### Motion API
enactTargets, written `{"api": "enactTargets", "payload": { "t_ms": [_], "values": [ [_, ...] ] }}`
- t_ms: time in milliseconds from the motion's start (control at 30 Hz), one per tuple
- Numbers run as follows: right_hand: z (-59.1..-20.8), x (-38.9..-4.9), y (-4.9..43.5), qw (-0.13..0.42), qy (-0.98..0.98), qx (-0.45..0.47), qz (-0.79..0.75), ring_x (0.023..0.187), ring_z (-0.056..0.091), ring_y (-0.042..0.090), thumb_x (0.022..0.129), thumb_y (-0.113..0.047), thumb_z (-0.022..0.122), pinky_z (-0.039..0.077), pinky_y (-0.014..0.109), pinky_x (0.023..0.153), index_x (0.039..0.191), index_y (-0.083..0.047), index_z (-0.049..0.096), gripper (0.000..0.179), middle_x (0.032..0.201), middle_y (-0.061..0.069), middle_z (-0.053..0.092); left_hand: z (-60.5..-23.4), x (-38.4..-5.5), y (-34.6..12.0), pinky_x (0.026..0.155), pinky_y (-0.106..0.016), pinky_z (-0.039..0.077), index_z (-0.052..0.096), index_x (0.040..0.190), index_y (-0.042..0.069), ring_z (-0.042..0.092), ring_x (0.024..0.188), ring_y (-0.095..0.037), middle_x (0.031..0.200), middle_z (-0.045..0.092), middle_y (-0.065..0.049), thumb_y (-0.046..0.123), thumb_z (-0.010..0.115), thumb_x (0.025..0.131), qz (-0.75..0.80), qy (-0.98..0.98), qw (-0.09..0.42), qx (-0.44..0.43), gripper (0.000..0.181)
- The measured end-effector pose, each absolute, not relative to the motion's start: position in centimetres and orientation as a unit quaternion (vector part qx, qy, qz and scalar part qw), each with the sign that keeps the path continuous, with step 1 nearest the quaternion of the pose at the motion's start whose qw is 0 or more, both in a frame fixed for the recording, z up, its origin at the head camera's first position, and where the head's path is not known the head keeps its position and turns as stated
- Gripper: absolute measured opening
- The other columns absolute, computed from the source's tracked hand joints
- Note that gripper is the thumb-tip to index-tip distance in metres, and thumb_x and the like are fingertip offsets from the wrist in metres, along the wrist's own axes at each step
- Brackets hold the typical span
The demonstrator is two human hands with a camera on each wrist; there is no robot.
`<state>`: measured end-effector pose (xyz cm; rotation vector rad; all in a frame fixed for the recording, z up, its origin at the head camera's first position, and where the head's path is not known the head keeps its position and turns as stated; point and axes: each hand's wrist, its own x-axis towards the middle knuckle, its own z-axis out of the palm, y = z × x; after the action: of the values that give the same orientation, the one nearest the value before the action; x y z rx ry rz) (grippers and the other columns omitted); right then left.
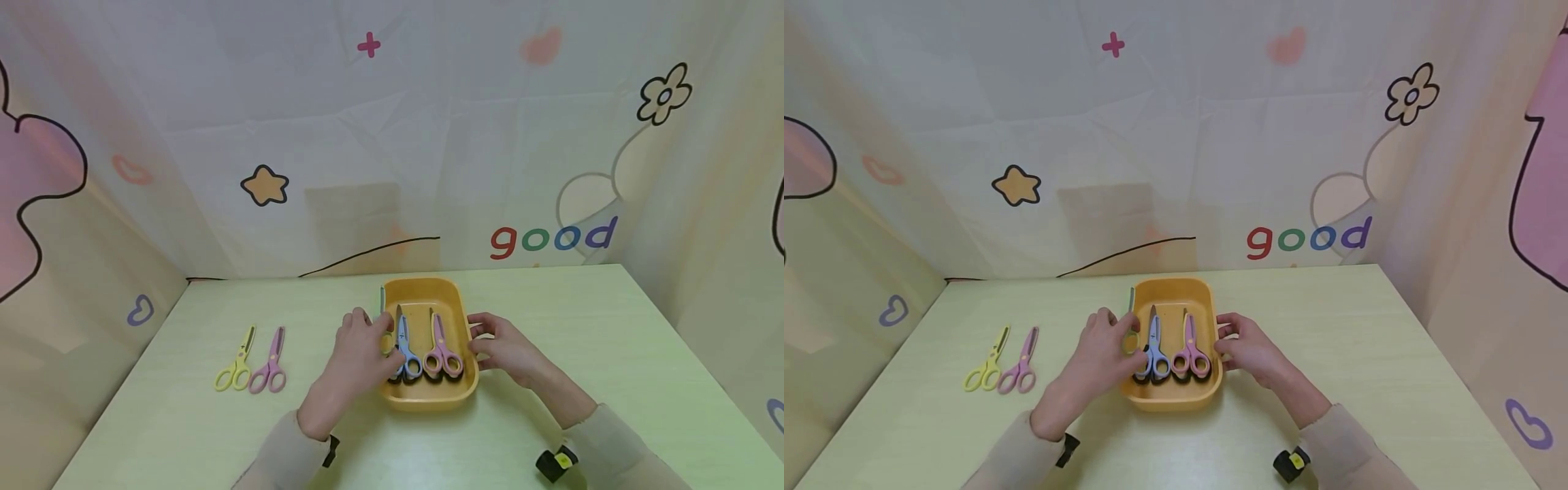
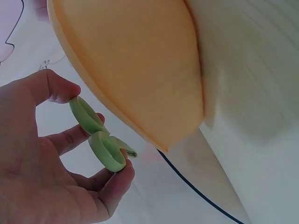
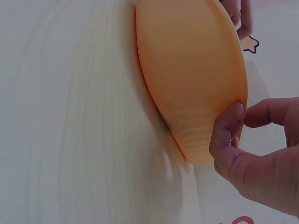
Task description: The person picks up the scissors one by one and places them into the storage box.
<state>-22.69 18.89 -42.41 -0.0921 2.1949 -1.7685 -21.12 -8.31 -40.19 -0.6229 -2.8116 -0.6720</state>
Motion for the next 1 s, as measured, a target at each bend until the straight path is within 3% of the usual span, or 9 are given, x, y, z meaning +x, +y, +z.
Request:
{"api": "enactTargets", "payload": {
  "t_ms": [267,433,767,1000],
  "values": [
    [-42.3,-22.6,18.9,0.161,0.764,-0.04,-0.624,0.1,0.057,0.033,0.096,0.001,0.057,0.062,0.038,0.075,0.148,0.01,0.037,0.056,0.123,0.025,0.045,-40.1,-20.8,-6.2,0.071,-0.04,0.039,0.06,0.104,0.011,0.042,0.084,-0.031,0.09,0.043,-0.013,0.02,0.065,0.082,-0.22,-0.945,0.077,-0.228,0.024],
    [-42.3,-22.6,18.9,0.161,0.764,-0.04,-0.624,0.101,0.057,0.033,0.097,0.001,0.057,0.062,0.038,0.076,0.148,0.01,0.037,0.056,0.124,0.025,0.045,-40.3,-20.5,-5.2,0.07,-0.038,0.041,0.058,0.108,0.01,0.042,0.084,-0.03,0.094,0.046,-0.017,0.026,0.069,0.089,-0.189,-0.953,0.043,-0.233,0.027],
    [-42.6,-22.6,19.0,0.16,0.761,-0.044,-0.627,0.099,0.057,0.032,0.097,0.001,0.057,0.062,0.038,0.075,0.148,0.01,0.037,0.055,0.122,0.024,0.045,-40.8,-20.1,-3.8,0.086,-0.046,0.054,0.06,0.124,0.007,0.055,0.106,-0.041,0.11,0.055,-0.028,0.038,0.07,0.095,-0.085,-0.971,0.017,-0.222,0.044],
    [-42.5,-22.7,18.9,0.158,0.76,-0.043,-0.629,0.1,0.058,0.033,0.097,0.002,0.057,0.062,0.038,0.075,0.148,0.01,0.036,0.056,0.122,0.024,0.045,-41.1,-20.1,-3.2,0.085,-0.045,0.054,0.063,0.128,0.008,0.056,0.104,-0.04,0.111,0.057,-0.029,0.042,0.068,0.096,-0.051,-0.978,0.006,-0.203,0.047]
  ]
}}
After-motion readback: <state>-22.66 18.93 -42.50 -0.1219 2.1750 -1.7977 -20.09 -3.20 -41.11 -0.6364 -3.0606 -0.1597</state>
